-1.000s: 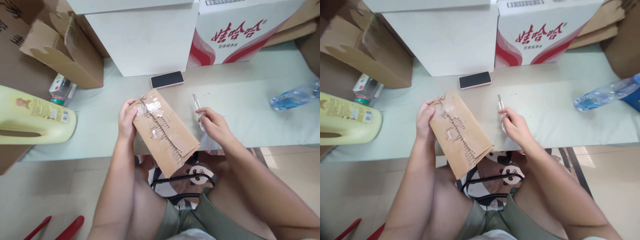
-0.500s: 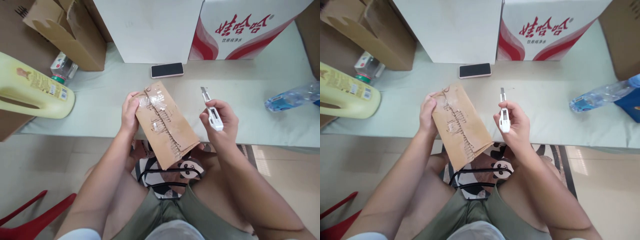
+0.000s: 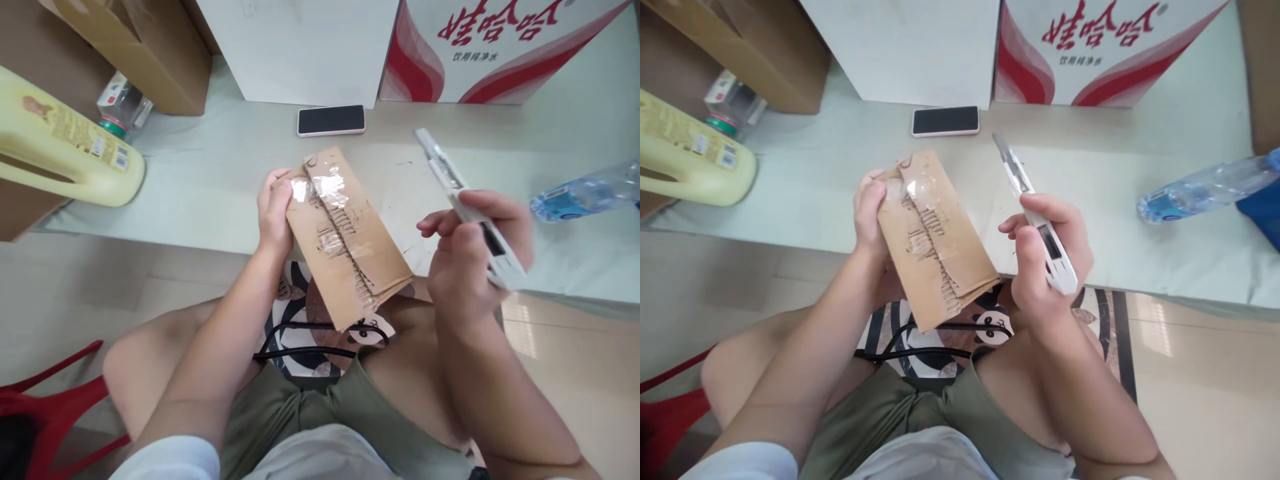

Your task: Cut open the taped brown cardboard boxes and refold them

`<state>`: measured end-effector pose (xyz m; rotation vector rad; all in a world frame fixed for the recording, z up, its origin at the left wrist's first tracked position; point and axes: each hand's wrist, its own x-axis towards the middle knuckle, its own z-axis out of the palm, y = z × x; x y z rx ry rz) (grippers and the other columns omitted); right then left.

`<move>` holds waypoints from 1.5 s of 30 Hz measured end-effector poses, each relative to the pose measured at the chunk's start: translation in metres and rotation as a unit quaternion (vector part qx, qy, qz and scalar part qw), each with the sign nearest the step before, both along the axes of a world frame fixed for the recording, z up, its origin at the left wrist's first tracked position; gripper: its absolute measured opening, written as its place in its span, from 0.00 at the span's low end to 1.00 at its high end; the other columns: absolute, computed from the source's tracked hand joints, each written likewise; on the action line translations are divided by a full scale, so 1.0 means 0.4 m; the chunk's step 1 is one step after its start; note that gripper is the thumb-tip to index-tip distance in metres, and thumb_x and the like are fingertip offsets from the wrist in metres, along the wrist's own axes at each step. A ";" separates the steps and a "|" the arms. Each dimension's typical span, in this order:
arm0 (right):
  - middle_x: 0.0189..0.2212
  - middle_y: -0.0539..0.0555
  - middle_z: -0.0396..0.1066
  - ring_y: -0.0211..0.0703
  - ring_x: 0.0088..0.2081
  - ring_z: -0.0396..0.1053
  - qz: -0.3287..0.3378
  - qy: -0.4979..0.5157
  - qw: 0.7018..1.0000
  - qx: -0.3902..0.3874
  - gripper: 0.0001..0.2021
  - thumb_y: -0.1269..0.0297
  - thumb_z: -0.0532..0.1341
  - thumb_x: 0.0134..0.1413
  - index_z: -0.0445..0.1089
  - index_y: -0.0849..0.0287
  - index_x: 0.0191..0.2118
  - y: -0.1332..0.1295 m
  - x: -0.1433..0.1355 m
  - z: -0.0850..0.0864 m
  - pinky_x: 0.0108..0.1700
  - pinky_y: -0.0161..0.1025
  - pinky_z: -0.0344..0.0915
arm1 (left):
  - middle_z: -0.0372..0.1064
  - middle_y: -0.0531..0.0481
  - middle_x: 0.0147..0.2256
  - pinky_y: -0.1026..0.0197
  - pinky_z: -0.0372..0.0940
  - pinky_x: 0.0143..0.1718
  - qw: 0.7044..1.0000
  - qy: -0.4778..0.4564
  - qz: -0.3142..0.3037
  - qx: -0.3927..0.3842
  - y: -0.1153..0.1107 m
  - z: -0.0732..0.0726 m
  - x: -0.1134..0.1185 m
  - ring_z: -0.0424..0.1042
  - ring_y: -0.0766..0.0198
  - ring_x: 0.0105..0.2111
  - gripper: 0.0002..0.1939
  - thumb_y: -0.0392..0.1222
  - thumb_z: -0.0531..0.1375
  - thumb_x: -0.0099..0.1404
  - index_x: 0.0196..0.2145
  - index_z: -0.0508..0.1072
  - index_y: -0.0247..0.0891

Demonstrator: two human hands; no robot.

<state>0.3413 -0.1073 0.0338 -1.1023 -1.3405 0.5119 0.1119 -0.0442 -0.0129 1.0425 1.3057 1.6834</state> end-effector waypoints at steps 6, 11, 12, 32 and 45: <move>0.36 0.51 0.76 0.47 0.38 0.78 0.102 -0.088 0.991 0.003 0.10 0.55 0.58 0.68 0.70 0.48 0.51 0.003 -0.067 0.123 0.41 0.48 0.75 | 0.69 0.47 0.34 0.55 0.67 0.42 1.000 -0.004 -0.013 0.000 0.006 -0.002 0.011 0.74 0.52 0.42 0.26 0.65 0.66 0.58 0.38 0.73 0.40; 0.43 0.54 0.78 0.48 0.44 0.78 0.188 -0.190 0.962 -0.061 0.14 0.59 0.57 0.68 0.69 0.53 0.55 0.037 -0.112 0.111 0.49 0.47 0.75 | 0.71 0.47 0.35 0.56 0.66 0.40 0.997 0.014 -0.071 0.001 0.018 0.007 -0.004 0.73 0.54 0.38 0.24 0.63 0.65 0.59 0.39 0.73 0.40; 0.43 0.54 0.79 0.48 0.43 0.78 0.186 -0.196 0.961 -0.062 0.14 0.60 0.57 0.67 0.70 0.53 0.55 0.038 -0.114 0.107 0.49 0.47 0.75 | 0.71 0.47 0.36 0.56 0.67 0.41 0.996 0.018 -0.085 0.011 0.020 0.008 -0.008 0.73 0.55 0.38 0.23 0.62 0.64 0.60 0.39 0.73 0.40; 0.41 0.54 0.75 0.46 0.40 0.74 0.099 -0.234 0.964 -0.084 0.10 0.68 0.64 0.57 0.78 0.52 0.44 0.015 -0.134 0.130 0.41 0.44 0.71 | 0.76 0.47 0.44 0.52 0.70 0.50 0.978 0.030 -0.172 0.117 0.039 -0.023 -0.040 0.75 0.55 0.46 0.16 0.55 0.59 0.66 0.43 0.73 0.41; 0.42 0.56 0.76 0.45 0.39 0.75 0.119 -0.261 0.957 -0.042 0.11 0.68 0.62 0.59 0.77 0.53 0.45 0.017 -0.132 0.119 0.41 0.44 0.74 | 0.74 0.49 0.41 0.53 0.70 0.47 0.980 0.031 -0.165 0.104 0.042 -0.026 -0.039 0.74 0.55 0.43 0.16 0.57 0.59 0.65 0.41 0.74 0.43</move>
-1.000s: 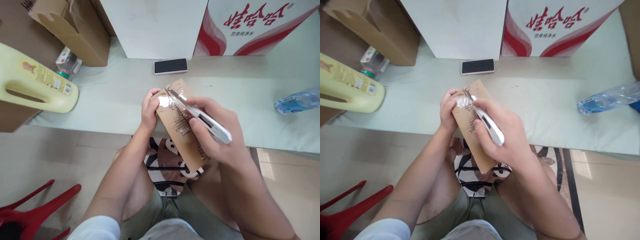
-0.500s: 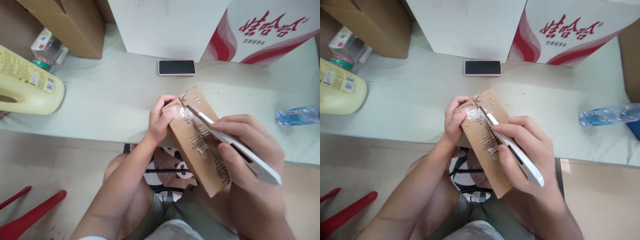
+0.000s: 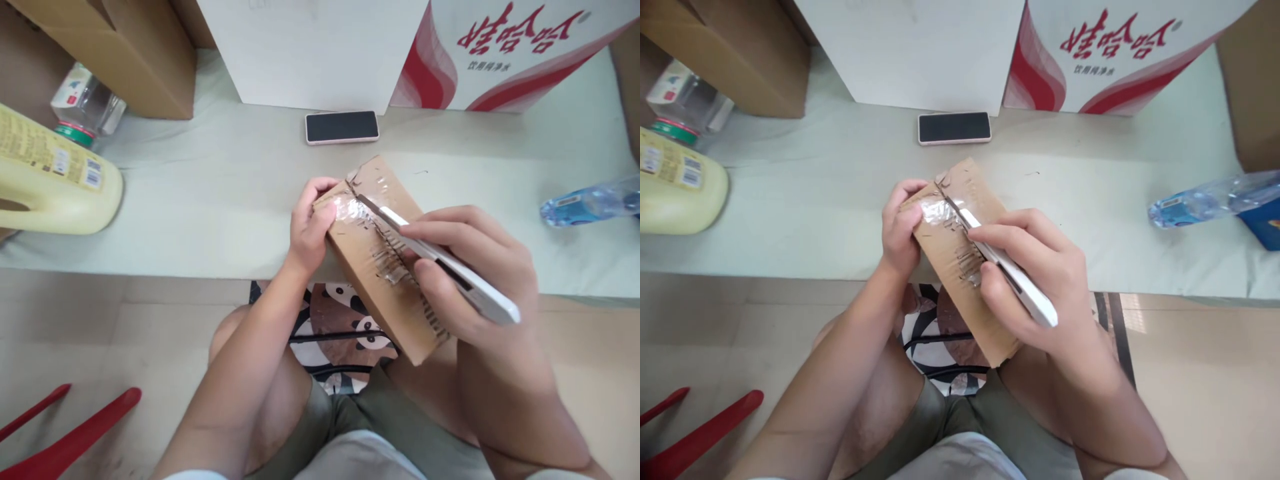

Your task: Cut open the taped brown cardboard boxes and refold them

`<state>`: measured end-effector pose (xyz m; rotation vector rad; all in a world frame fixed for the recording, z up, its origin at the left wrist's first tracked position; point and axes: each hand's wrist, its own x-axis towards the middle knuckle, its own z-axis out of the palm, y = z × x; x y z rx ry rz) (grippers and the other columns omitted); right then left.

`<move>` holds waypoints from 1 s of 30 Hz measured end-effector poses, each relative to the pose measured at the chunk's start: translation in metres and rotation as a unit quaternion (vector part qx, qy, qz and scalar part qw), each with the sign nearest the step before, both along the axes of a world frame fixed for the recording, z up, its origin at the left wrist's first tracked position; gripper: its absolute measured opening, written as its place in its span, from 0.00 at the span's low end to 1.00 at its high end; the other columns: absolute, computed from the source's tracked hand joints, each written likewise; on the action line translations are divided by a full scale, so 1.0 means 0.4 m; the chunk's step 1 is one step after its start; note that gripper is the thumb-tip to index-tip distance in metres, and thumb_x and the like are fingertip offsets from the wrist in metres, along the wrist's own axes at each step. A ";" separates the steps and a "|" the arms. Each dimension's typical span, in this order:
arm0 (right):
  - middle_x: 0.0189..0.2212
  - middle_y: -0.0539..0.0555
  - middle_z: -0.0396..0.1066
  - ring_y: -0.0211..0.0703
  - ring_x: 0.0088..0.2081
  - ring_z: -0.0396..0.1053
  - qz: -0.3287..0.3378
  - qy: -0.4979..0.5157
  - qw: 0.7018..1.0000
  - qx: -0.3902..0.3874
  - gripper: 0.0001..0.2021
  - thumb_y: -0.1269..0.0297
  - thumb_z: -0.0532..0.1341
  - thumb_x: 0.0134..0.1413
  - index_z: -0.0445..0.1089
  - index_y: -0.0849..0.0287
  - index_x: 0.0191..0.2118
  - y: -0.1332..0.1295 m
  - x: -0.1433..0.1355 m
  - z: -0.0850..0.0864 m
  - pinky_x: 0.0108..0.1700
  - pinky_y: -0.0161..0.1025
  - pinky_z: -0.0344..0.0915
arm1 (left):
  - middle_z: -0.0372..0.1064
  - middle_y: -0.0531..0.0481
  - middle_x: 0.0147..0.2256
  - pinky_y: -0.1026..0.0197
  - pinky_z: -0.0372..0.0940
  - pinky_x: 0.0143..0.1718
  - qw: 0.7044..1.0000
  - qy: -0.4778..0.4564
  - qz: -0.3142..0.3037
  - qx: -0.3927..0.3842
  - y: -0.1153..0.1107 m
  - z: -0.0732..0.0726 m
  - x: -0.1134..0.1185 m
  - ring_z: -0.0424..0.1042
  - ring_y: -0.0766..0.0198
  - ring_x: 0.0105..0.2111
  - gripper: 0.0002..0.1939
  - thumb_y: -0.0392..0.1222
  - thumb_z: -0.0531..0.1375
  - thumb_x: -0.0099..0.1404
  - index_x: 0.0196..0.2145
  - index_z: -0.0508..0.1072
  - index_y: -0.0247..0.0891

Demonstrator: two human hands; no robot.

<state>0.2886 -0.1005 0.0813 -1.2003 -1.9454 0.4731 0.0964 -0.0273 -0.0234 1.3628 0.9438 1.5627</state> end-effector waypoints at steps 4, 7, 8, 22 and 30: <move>0.42 0.56 0.76 0.45 0.38 0.76 0.012 -0.021 1.000 0.017 0.12 0.69 0.61 0.57 0.78 0.53 0.45 0.008 -0.008 -0.003 0.40 0.43 0.74 | 0.74 0.49 0.40 0.53 0.70 0.47 1.000 0.001 0.003 -0.007 0.000 0.004 -0.001 0.74 0.55 0.43 0.16 0.57 0.60 0.65 0.41 0.74 0.42; 0.41 0.55 0.76 0.44 0.37 0.76 0.008 -0.017 1.000 0.020 0.12 0.71 0.61 0.57 0.78 0.52 0.45 0.013 -0.013 -0.007 0.39 0.42 0.74 | 0.74 0.48 0.40 0.53 0.70 0.47 1.000 0.009 0.013 -0.015 0.001 0.007 0.000 0.74 0.55 0.43 0.17 0.57 0.60 0.64 0.40 0.74 0.42; 0.41 0.55 0.76 0.44 0.37 0.76 0.008 -0.017 1.000 0.019 0.12 0.71 0.61 0.56 0.78 0.53 0.44 0.014 -0.013 -0.007 0.39 0.42 0.74 | 0.74 0.48 0.39 0.53 0.70 0.48 1.000 0.012 0.018 -0.018 0.002 0.007 0.000 0.74 0.55 0.43 0.17 0.57 0.60 0.64 0.40 0.74 0.42; 0.42 0.54 0.77 0.42 0.36 0.76 0.007 -0.013 1.000 0.023 0.12 0.72 0.60 0.55 0.77 0.53 0.42 0.013 -0.012 -0.009 0.37 0.40 0.74 | 0.73 0.48 0.38 0.53 0.69 0.47 0.999 0.017 0.023 -0.017 0.002 0.011 -0.002 0.73 0.55 0.42 0.16 0.56 0.60 0.63 0.39 0.73 0.41; 0.41 0.55 0.77 0.42 0.36 0.76 0.015 -0.010 0.999 0.051 0.12 0.72 0.61 0.53 0.78 0.54 0.42 0.010 -0.003 -0.013 0.38 0.41 0.74 | 0.74 0.48 0.39 0.53 0.70 0.47 0.999 0.023 0.030 -0.022 -0.001 0.011 0.000 0.74 0.54 0.43 0.17 0.57 0.60 0.63 0.40 0.73 0.42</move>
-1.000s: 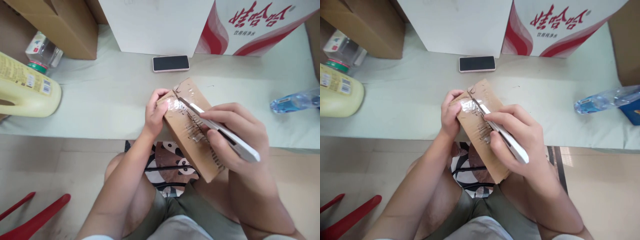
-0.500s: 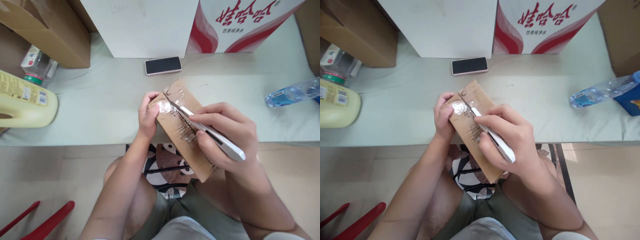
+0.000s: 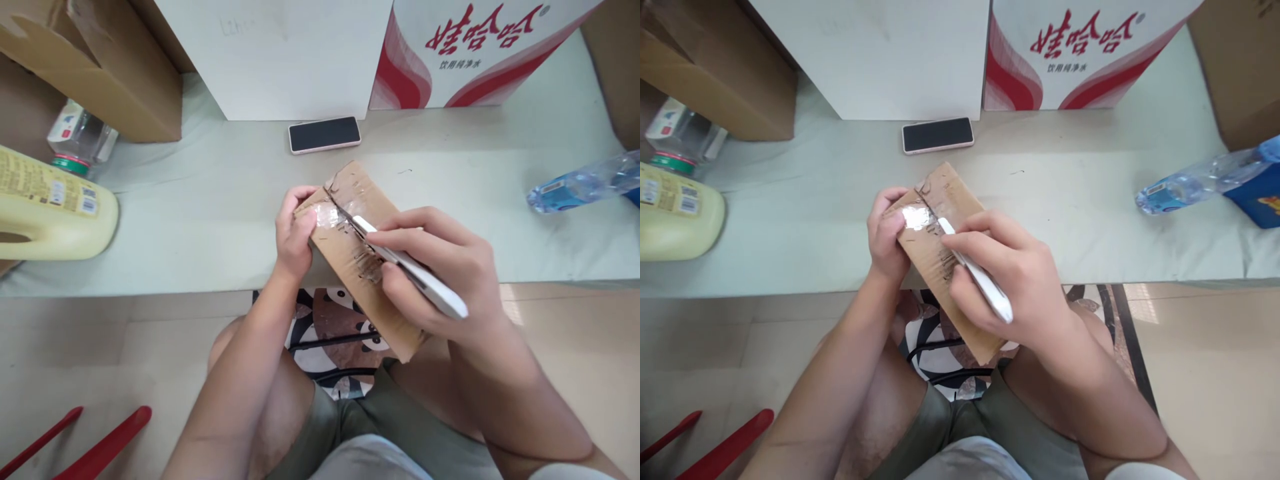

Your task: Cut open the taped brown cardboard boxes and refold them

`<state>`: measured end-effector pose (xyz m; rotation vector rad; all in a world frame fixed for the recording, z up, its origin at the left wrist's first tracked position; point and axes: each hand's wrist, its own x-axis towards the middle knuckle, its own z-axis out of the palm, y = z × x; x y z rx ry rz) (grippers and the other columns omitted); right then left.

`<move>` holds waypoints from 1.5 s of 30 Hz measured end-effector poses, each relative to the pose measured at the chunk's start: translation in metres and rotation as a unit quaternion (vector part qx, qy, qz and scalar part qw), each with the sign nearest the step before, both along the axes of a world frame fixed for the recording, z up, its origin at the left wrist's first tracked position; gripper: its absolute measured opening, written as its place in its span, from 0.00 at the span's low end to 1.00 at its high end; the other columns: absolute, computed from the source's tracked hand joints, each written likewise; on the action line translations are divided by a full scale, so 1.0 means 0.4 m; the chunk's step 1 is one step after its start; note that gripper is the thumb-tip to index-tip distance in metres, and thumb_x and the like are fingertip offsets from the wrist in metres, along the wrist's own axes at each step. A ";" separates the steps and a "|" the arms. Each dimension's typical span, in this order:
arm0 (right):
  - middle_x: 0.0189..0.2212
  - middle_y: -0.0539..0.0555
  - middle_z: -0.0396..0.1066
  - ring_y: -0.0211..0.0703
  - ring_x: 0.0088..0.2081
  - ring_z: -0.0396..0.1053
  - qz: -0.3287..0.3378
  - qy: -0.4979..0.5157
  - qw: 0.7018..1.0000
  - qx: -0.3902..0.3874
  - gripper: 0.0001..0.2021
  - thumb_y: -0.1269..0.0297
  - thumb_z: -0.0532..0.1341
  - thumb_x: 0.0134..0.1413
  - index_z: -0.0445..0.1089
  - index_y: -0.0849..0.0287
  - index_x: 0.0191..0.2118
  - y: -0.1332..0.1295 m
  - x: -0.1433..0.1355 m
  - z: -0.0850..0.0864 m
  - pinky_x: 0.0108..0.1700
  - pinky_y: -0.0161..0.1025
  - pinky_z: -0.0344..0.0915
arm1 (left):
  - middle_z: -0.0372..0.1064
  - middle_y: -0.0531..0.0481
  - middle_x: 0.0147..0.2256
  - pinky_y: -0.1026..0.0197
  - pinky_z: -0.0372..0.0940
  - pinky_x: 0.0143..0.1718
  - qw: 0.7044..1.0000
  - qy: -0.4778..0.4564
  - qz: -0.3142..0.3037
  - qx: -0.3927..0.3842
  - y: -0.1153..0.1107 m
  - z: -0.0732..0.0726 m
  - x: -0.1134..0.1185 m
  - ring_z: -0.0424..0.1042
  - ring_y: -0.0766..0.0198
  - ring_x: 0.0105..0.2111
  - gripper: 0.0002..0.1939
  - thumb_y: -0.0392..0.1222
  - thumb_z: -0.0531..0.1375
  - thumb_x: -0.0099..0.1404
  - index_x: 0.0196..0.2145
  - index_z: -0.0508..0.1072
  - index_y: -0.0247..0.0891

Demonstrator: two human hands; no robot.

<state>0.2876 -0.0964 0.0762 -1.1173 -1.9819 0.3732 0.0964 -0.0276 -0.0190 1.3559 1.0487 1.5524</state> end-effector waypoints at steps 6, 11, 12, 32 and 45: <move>0.39 0.55 0.79 0.44 0.36 0.78 0.000 0.022 1.000 -0.009 0.10 0.73 0.61 0.52 0.78 0.54 0.36 0.003 0.000 0.002 0.38 0.41 0.75 | 0.75 0.48 0.39 0.54 0.70 0.45 1.000 -0.002 0.013 -0.010 -0.001 0.002 0.002 0.74 0.55 0.42 0.18 0.58 0.59 0.63 0.39 0.74 0.42; 0.35 0.53 0.80 0.43 0.34 0.78 -0.010 0.081 0.997 -0.003 0.08 0.73 0.61 0.52 0.77 0.54 0.33 -0.013 0.020 0.013 0.37 0.41 0.75 | 0.74 0.47 0.46 0.50 0.67 0.56 0.999 0.000 0.032 0.030 0.001 -0.019 0.001 0.73 0.52 0.50 0.21 0.62 0.59 0.65 0.45 0.74 0.46; 0.34 0.52 0.79 0.43 0.34 0.77 -0.020 0.099 0.995 0.007 0.07 0.72 0.61 0.53 0.76 0.54 0.33 -0.020 0.022 0.012 0.36 0.41 0.75 | 0.73 0.47 0.48 0.48 0.66 0.59 0.998 0.002 0.038 0.045 0.002 -0.023 -0.001 0.72 0.51 0.53 0.20 0.62 0.59 0.66 0.47 0.75 0.47; 0.60 0.69 0.66 0.66 0.61 0.65 -0.228 -0.084 0.959 -0.143 0.17 0.65 0.64 0.51 0.70 0.60 0.48 0.148 0.119 -0.270 0.62 0.62 0.64 | 0.78 0.61 0.47 0.51 0.72 0.45 0.965 -0.203 0.017 -0.163 0.113 -0.052 -0.221 0.70 0.55 0.57 0.12 0.60 0.60 0.68 0.43 0.71 0.54; 0.57 0.65 0.71 0.63 0.62 0.65 -0.099 -0.003 0.987 -0.125 0.25 0.57 0.58 0.55 0.68 0.59 0.57 0.102 0.037 -0.259 0.64 0.63 0.61 | 0.77 0.45 0.53 0.55 0.69 0.58 0.969 -0.163 0.091 -0.164 0.042 -0.045 -0.143 0.73 0.55 0.58 0.17 0.55 0.64 0.65 0.46 0.75 0.43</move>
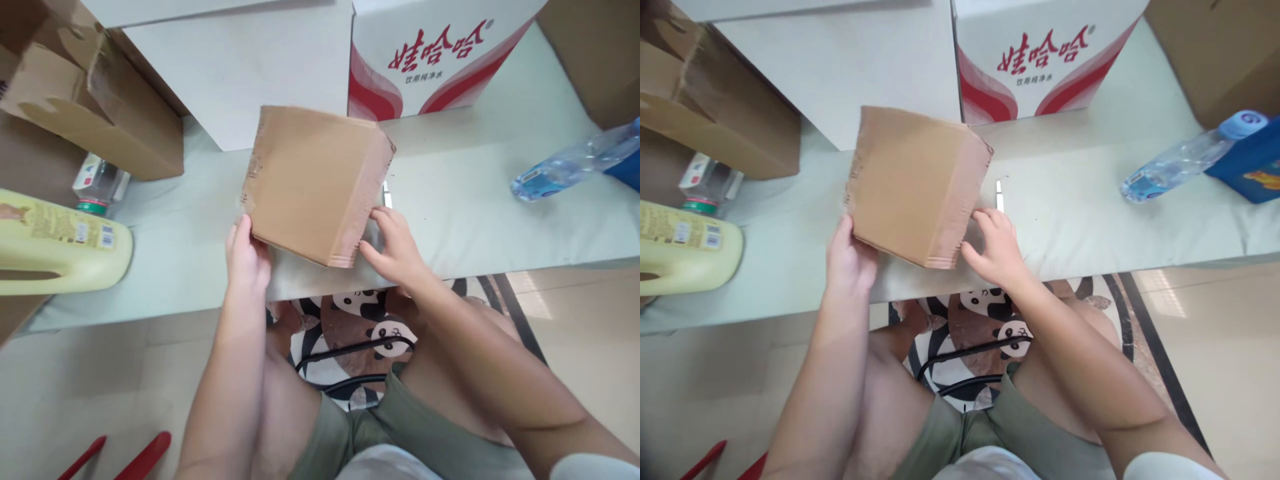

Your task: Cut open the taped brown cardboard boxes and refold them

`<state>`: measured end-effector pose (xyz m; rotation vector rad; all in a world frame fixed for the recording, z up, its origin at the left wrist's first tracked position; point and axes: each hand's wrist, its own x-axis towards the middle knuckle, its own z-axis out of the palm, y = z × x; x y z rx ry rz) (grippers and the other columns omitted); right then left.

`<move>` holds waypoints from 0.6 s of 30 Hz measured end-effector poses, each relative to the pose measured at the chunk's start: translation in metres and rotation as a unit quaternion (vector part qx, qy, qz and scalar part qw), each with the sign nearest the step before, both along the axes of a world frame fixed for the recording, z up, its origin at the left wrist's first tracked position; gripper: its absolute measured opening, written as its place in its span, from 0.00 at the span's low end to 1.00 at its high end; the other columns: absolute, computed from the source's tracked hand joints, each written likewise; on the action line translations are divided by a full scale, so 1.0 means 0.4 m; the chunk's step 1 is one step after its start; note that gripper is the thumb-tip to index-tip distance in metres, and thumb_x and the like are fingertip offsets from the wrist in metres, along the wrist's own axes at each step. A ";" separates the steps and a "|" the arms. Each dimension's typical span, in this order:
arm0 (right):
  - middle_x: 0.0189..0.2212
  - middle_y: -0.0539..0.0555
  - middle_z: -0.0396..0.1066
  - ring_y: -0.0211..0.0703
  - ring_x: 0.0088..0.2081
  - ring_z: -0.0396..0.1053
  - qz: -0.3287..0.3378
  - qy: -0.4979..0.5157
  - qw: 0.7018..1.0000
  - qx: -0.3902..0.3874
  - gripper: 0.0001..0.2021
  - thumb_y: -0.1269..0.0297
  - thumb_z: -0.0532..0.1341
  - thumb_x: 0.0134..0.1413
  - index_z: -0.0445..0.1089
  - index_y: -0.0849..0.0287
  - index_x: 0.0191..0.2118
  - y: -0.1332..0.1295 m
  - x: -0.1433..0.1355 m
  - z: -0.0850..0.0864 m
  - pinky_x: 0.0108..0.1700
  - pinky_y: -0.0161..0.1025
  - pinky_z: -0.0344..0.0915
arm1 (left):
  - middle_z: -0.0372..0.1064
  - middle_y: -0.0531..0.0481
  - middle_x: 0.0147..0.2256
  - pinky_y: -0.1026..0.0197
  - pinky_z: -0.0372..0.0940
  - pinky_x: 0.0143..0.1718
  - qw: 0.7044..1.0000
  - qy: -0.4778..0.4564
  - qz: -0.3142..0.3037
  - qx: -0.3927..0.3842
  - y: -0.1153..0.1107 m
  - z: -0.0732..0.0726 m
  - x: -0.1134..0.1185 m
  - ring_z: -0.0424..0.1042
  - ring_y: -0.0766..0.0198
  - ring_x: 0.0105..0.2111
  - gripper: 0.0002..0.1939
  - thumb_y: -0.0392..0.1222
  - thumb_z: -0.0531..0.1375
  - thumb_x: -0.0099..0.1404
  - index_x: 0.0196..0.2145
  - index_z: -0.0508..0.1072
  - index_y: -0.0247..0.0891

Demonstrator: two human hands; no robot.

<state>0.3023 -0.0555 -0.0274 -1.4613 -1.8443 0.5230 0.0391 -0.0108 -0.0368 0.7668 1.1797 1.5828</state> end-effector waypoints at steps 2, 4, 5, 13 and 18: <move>0.56 0.64 0.72 0.59 0.58 0.68 0.010 0.049 0.999 0.012 0.24 0.58 0.56 0.57 0.66 0.57 0.58 -0.001 0.001 0.005 0.62 0.61 0.64 | 0.76 0.47 0.55 0.54 0.66 0.62 0.998 0.032 0.031 0.043 0.000 0.003 0.004 0.71 0.56 0.61 0.17 0.55 0.63 0.65 0.47 0.74 0.44; 0.59 0.63 0.70 0.58 0.61 0.67 0.021 0.086 0.996 0.019 0.25 0.57 0.56 0.60 0.63 0.55 0.62 -0.004 0.002 0.010 0.63 0.60 0.64 | 0.75 0.47 0.56 0.53 0.64 0.64 0.997 0.044 0.022 0.064 0.001 0.008 0.009 0.69 0.56 0.63 0.19 0.57 0.61 0.66 0.49 0.74 0.45; 0.62 0.63 0.68 0.57 0.63 0.66 0.028 0.103 0.994 0.026 0.26 0.56 0.56 0.61 0.61 0.54 0.64 -0.006 0.002 0.013 0.65 0.59 0.63 | 0.74 0.46 0.57 0.52 0.63 0.65 0.996 0.046 0.013 0.073 0.001 0.011 0.013 0.68 0.55 0.64 0.20 0.59 0.59 0.66 0.49 0.74 0.45; 0.65 0.66 0.64 0.59 0.66 0.65 0.129 0.123 0.982 0.065 0.41 0.41 0.61 0.58 0.51 0.55 0.70 -0.032 -0.027 0.003 0.64 0.58 0.67 | 0.71 0.45 0.61 0.49 0.58 0.70 0.993 0.030 -0.033 0.107 -0.006 0.023 0.048 0.62 0.53 0.68 0.26 0.65 0.60 0.62 0.50 0.73 0.46; 0.42 0.60 0.78 0.52 0.40 0.77 0.012 0.149 0.989 -0.022 0.26 0.52 0.66 0.53 0.65 0.58 0.55 -0.039 -0.028 0.011 0.39 0.48 0.76 | 0.76 0.45 0.53 0.52 0.64 0.64 0.989 0.079 0.002 0.122 0.000 0.013 0.036 0.69 0.53 0.62 0.28 0.71 0.56 0.62 0.44 0.74 0.45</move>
